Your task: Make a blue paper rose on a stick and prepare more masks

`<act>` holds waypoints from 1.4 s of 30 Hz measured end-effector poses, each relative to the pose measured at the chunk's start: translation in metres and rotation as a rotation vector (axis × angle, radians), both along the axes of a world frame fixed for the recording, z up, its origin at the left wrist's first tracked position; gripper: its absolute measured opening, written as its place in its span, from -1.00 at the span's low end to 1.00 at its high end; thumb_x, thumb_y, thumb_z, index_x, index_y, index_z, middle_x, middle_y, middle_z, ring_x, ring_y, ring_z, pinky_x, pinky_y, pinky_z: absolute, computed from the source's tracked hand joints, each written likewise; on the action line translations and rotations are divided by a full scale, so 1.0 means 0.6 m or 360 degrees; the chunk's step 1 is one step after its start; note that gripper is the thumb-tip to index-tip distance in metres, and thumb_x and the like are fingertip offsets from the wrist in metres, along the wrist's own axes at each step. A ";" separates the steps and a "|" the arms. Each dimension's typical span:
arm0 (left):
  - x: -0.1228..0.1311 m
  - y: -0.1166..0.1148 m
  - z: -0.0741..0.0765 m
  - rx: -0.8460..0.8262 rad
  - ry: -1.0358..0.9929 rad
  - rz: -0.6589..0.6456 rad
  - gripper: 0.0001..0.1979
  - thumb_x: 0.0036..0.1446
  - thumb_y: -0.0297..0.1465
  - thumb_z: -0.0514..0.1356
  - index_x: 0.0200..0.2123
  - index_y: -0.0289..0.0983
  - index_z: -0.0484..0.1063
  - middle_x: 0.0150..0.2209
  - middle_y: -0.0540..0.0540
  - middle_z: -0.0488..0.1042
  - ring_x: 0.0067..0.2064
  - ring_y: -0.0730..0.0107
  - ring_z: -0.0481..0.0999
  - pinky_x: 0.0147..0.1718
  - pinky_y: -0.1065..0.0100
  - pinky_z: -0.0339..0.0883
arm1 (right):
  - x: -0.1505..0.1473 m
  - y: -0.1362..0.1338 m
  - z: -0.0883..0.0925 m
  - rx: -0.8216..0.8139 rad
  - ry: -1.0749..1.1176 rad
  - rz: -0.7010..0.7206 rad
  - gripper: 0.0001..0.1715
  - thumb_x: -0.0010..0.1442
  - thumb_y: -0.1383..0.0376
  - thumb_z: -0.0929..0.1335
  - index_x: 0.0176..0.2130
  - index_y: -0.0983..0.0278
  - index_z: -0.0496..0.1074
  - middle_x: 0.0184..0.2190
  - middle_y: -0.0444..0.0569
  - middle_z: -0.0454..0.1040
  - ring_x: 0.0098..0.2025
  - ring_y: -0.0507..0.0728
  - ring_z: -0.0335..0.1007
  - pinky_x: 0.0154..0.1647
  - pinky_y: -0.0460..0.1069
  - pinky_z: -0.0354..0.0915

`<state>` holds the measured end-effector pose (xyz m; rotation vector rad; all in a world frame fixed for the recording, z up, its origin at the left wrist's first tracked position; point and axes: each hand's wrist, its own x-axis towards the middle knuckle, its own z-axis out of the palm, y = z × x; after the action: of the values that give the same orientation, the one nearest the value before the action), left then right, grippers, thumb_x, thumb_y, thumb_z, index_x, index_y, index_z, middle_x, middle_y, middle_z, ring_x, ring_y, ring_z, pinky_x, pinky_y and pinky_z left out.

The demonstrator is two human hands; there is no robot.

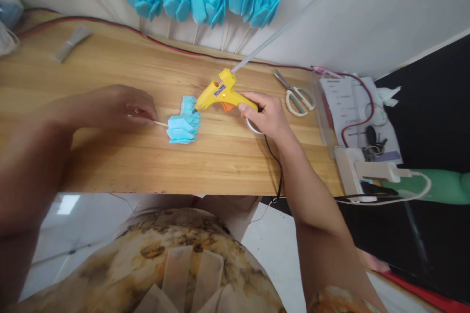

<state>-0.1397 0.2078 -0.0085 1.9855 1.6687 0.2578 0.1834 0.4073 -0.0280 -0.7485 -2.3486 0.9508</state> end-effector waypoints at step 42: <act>-0.011 0.003 -0.015 0.0567 -0.0065 -0.0289 -0.61 0.47 -0.19 0.09 -0.30 -0.24 0.60 -0.30 -0.04 0.57 -0.32 0.43 0.52 -0.31 0.40 0.28 | 0.000 0.003 0.002 -0.0404 0.0261 0.0027 -0.57 0.14 -0.11 0.49 -0.17 0.12 0.68 -0.52 -0.14 0.48 -0.50 0.06 0.25 -0.49 -0.02 0.16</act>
<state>-0.1463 0.2094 -0.0175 2.3568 1.4840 0.5570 0.1831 0.4090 -0.0265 -0.7166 -2.1199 1.2837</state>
